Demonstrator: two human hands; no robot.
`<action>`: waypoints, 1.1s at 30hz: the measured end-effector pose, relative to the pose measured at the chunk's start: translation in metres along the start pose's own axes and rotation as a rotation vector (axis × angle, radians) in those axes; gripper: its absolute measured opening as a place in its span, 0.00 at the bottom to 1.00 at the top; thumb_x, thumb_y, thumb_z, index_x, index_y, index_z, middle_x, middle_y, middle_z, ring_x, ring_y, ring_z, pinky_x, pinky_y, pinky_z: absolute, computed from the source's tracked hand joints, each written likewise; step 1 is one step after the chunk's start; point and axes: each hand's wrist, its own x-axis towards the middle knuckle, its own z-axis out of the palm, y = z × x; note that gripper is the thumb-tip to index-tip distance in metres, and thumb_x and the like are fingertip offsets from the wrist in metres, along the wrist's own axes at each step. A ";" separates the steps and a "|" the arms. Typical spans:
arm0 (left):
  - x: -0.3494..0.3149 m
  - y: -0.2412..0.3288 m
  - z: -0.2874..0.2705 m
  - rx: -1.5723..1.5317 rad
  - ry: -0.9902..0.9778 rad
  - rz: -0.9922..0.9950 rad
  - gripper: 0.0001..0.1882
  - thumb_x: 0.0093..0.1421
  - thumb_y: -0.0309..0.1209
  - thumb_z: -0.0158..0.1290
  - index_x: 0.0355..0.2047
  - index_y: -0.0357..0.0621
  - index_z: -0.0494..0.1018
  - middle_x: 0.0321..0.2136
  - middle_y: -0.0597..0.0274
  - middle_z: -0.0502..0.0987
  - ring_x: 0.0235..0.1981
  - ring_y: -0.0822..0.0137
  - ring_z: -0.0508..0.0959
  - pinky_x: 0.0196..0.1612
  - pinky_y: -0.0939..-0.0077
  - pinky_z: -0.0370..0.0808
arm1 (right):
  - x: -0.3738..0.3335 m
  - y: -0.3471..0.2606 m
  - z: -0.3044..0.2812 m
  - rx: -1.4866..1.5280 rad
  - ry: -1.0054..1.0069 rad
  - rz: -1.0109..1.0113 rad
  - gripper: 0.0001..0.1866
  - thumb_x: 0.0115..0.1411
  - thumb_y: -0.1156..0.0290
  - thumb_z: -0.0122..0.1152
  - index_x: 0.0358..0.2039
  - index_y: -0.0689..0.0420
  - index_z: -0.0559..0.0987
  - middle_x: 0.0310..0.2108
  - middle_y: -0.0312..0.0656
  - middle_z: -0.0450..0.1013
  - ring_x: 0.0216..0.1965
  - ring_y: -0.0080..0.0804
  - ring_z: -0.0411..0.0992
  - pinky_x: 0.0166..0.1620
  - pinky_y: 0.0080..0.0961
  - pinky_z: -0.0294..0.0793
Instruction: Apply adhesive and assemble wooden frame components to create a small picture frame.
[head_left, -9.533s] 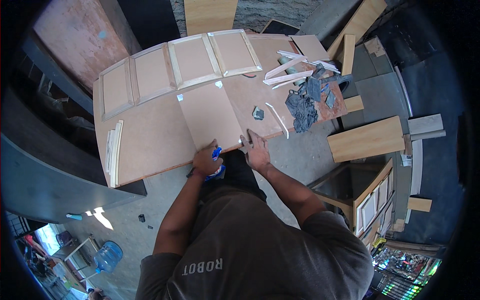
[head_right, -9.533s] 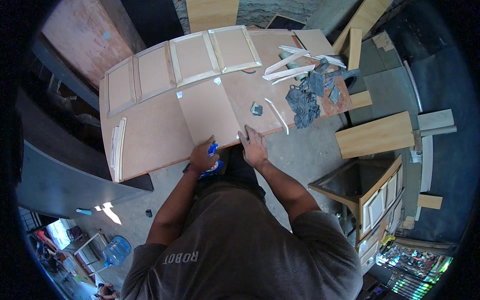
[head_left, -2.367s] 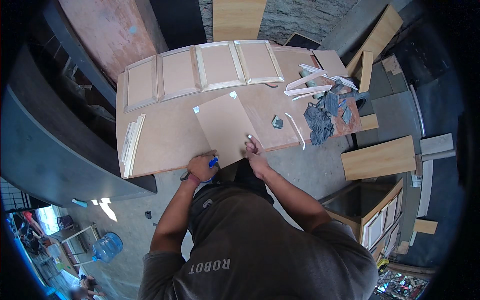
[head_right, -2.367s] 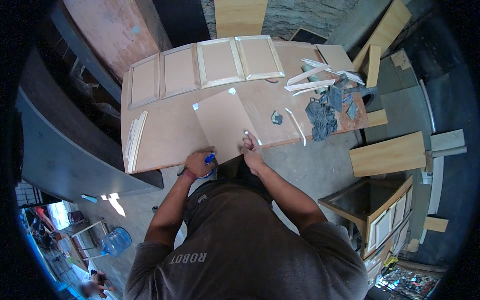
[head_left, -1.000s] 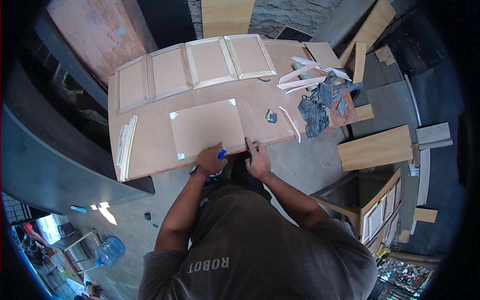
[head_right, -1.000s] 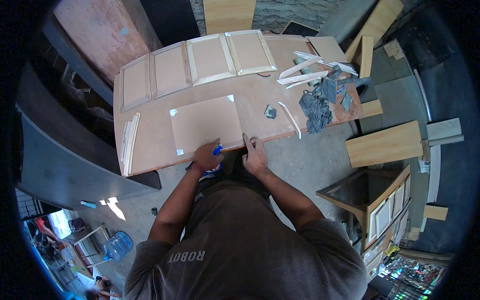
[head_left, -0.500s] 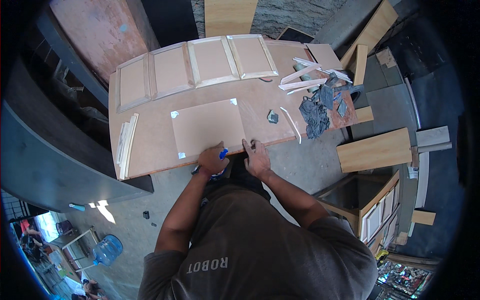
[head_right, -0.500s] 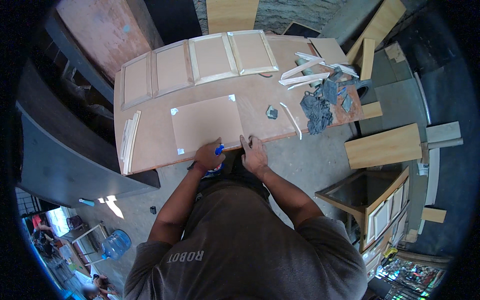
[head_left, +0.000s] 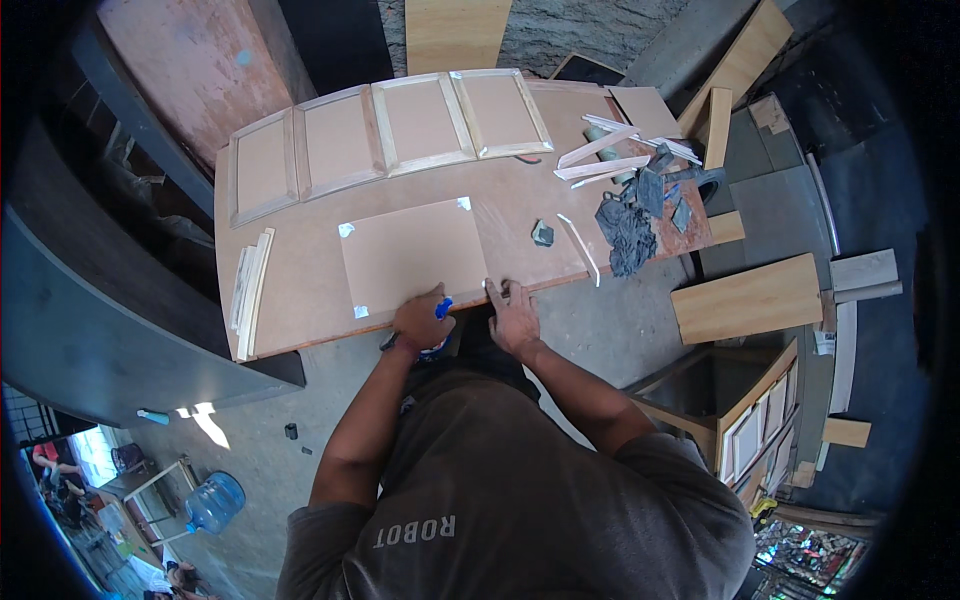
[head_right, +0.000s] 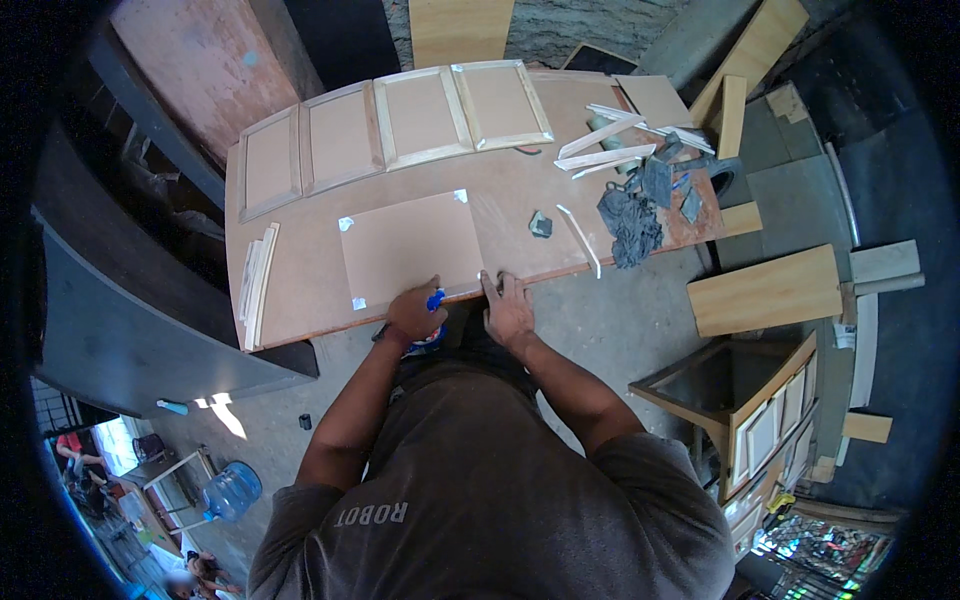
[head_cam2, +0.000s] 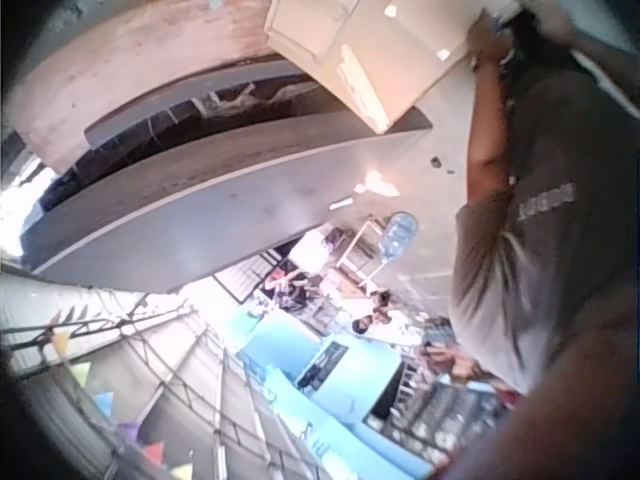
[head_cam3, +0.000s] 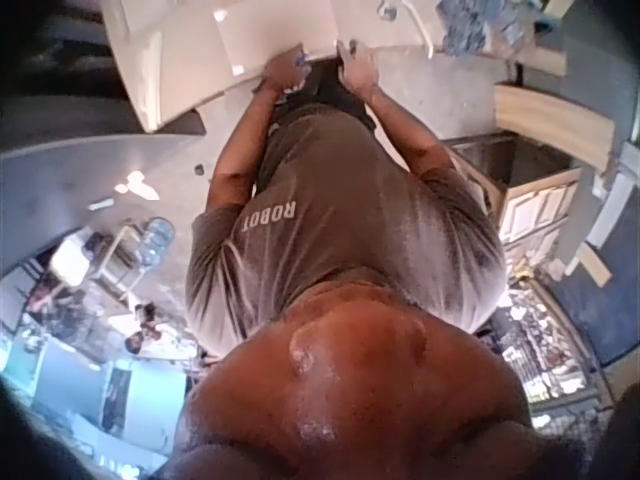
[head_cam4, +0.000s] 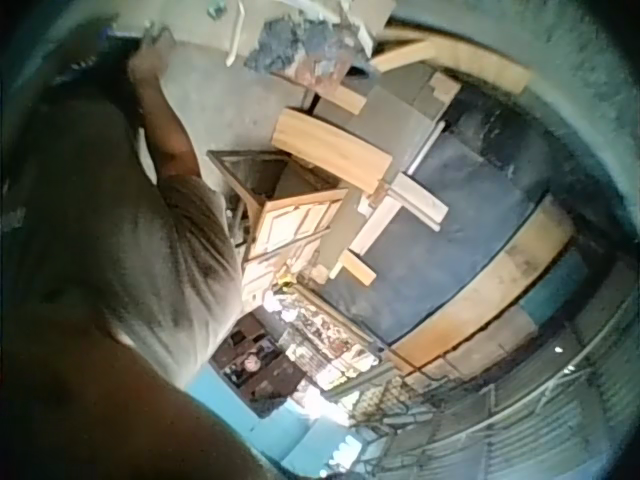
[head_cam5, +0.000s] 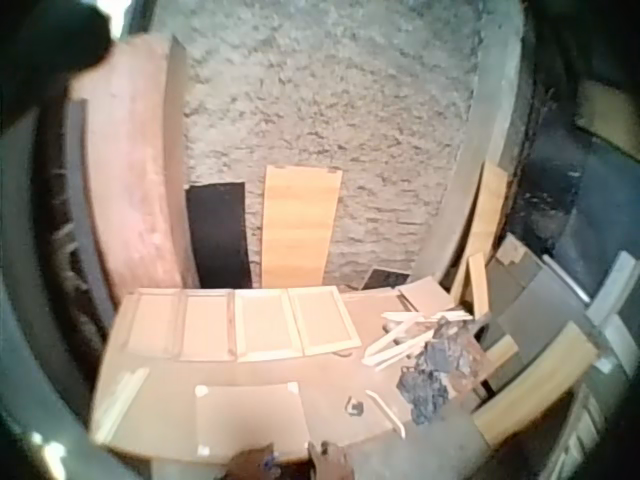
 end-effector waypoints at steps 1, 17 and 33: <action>-0.001 0.001 -0.001 0.001 -0.010 -0.027 0.24 0.49 0.42 0.58 0.45 0.43 0.79 0.62 0.55 0.72 0.51 0.46 0.78 0.56 0.55 0.74 | -0.001 0.000 0.000 0.000 0.000 -0.001 0.44 0.53 0.68 0.65 0.71 0.47 0.60 0.58 0.53 0.60 0.59 0.51 0.60 0.59 0.47 0.60; 0.000 0.004 -0.002 0.006 0.010 -0.051 0.27 0.49 0.43 0.58 0.49 0.44 0.78 0.57 0.56 0.75 0.49 0.48 0.79 0.56 0.55 0.75 | 0.000 0.003 -0.002 -0.017 0.035 -0.073 0.42 0.52 0.67 0.64 0.69 0.48 0.63 0.58 0.51 0.61 0.59 0.50 0.60 0.58 0.46 0.61; 0.002 0.006 -0.004 0.023 -0.022 -0.068 0.25 0.50 0.42 0.58 0.47 0.44 0.78 0.57 0.57 0.76 0.48 0.47 0.80 0.54 0.55 0.75 | 0.000 0.006 -0.004 -0.038 0.004 -0.075 0.42 0.52 0.66 0.66 0.69 0.49 0.64 0.58 0.50 0.61 0.59 0.48 0.60 0.58 0.45 0.60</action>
